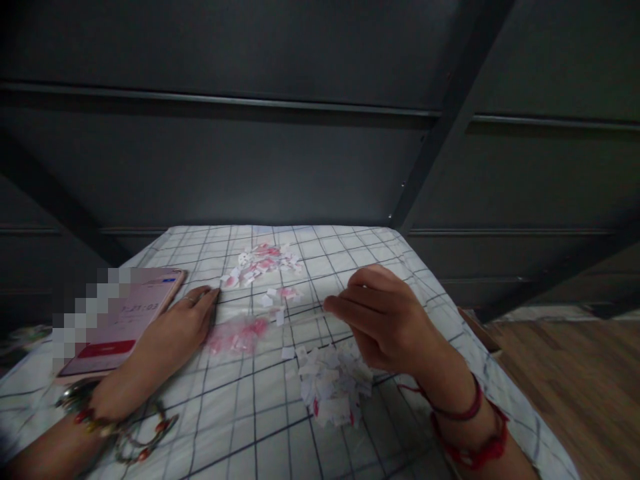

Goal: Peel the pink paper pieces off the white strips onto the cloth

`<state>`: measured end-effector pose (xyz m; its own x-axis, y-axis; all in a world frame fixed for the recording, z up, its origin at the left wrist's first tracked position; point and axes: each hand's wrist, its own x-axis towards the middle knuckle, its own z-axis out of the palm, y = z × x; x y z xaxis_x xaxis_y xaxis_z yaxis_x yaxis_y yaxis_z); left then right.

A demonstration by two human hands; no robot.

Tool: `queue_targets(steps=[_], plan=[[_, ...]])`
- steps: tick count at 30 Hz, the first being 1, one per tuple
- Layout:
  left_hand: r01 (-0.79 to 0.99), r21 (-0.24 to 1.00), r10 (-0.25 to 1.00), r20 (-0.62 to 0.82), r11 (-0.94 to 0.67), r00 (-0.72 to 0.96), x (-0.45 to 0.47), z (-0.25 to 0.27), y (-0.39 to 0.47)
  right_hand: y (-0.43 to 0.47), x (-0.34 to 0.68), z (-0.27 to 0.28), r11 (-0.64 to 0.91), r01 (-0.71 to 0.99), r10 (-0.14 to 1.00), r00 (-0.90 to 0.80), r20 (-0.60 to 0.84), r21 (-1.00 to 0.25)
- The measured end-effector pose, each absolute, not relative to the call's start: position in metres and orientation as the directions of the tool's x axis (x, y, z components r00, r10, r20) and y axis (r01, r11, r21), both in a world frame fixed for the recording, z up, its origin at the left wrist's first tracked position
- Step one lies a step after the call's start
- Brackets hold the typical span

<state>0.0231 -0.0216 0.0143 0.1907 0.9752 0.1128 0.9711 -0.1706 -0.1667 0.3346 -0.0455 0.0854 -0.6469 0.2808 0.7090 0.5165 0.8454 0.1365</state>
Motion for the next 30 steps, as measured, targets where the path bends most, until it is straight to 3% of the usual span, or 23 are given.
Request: queue_targets(steps=[9, 17, 20, 30], plan=[[0.968, -0.177, 0.966, 0.157, -0.177, 0.206, 0.021, 0.011, -0.023, -0.047, 0.324, 0.082, 0.896, 0.426, 0.237, -0.7, 0.674, 0.128], [0.97, -0.142, 0.96, 0.172, -0.197, 0.22, 0.02, 0.012, -0.023, -0.039, 0.337, 0.08, 0.768, 0.607, 0.31, -0.63, 0.712, 0.203], [0.97, -0.149, 0.961, 0.171, -0.191, 0.215, 0.02, 0.012, -0.024, -0.034, 0.334, 0.077, 0.76, 0.601, 0.3, -0.661, 0.688, 0.246], [0.967, -0.185, 0.961, 0.182, -0.173, 0.207, 0.02, 0.009, -0.024, -0.037, 0.339, 0.079, 0.798, 0.575, 0.318, -0.655, 0.686, 0.179]])
